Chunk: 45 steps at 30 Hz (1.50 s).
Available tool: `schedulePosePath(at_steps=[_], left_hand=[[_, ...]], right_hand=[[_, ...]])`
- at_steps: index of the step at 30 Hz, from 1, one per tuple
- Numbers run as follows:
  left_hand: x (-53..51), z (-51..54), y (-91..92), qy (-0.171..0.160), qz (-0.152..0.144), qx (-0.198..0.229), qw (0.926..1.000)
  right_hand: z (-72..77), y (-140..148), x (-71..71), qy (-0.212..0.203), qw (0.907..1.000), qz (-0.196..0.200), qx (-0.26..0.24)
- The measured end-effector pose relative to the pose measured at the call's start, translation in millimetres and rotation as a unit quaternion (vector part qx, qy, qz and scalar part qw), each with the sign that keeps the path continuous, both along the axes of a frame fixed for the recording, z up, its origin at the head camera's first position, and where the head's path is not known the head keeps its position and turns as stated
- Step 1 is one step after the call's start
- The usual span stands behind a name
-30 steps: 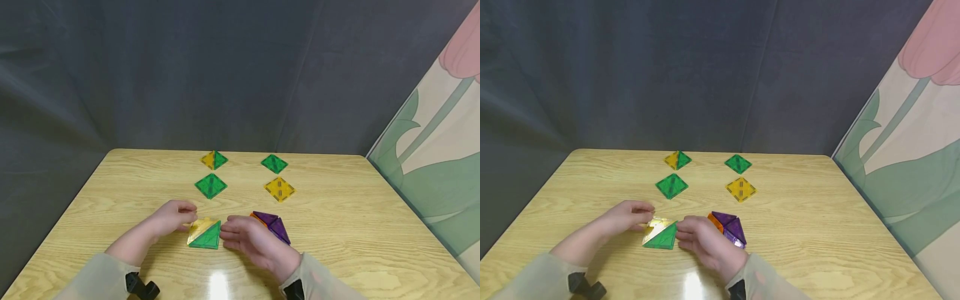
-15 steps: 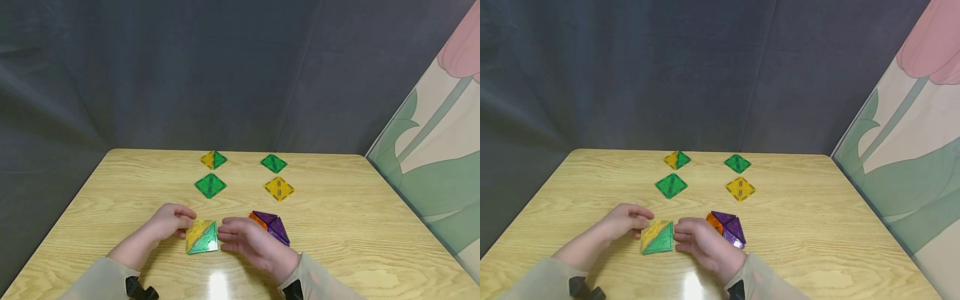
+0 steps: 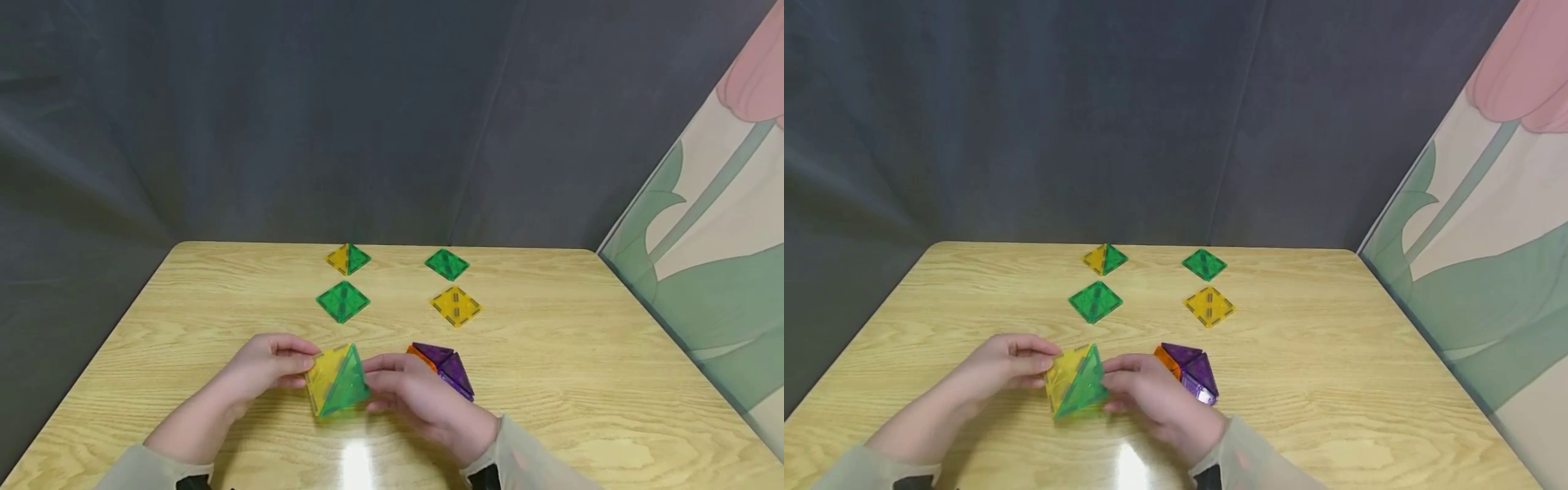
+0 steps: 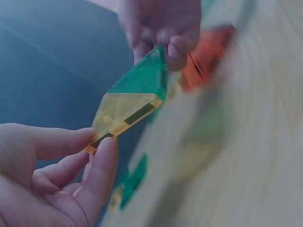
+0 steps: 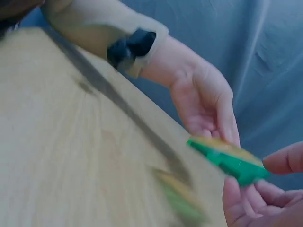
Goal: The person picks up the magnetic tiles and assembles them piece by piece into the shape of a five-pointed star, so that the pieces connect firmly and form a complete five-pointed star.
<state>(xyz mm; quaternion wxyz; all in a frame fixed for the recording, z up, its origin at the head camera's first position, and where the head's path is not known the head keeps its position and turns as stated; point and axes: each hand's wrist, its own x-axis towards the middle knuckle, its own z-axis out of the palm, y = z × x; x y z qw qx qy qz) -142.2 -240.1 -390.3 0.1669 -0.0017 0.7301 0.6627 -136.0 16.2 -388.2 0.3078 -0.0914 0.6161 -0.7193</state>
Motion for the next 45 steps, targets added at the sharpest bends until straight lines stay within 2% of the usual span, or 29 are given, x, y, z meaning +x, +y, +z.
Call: schedulePosePath(at_steps=[3,6,10,15,21,27,35,37,40,45], left_hand=[[3.8,13.2,8.2,0.018,-0.002,0.037,0.9991],[5.4,23.9,22.4,0.026,0.009,0.067,0.9974],[0.9,30.1,47.0,0.029,0.029,0.101,0.994],[-14.5,31.8,78.6,0.048,0.048,0.144,0.9872],[-30.1,32.9,104.9,0.067,0.064,0.138,0.9861],[-36.1,30.2,116.2,0.054,0.042,0.171,0.9829],[-39.2,23.7,121.1,0.053,0.025,0.196,0.9788],[-39.3,22.3,122.0,0.054,0.022,0.195,0.9791],[-40.1,18.9,123.7,0.049,0.018,0.174,0.9833],[-45.6,10.3,126.6,0.041,0.013,0.101,0.994]], right_hand=[[9.7,13,0.6,0.042,0.9987,-0.002,0.029],[18.5,27,-3.0,0.081,0.9951,-0.004,0.057],[29.6,45,-10.6,0.113,0.9901,-0.026,0.079],[44.3,65,-17.8,0.143,0.9833,-0.084,0.075],[52.7,78,-20.4,0.175,0.9713,-0.144,0.071],[46.3,88,-24.0,0.167,0.9654,-0.186,0.075],[37.3,98,-26.3,0.146,0.9652,-0.203,0.076],[35.5,100,-26.1,0.141,0.9657,-0.205,0.074],[32.6,102,-26.0,0.142,0.9661,-0.199,0.084],[26.3,110,-28.4,0.135,0.9703,-0.168,0.109]])
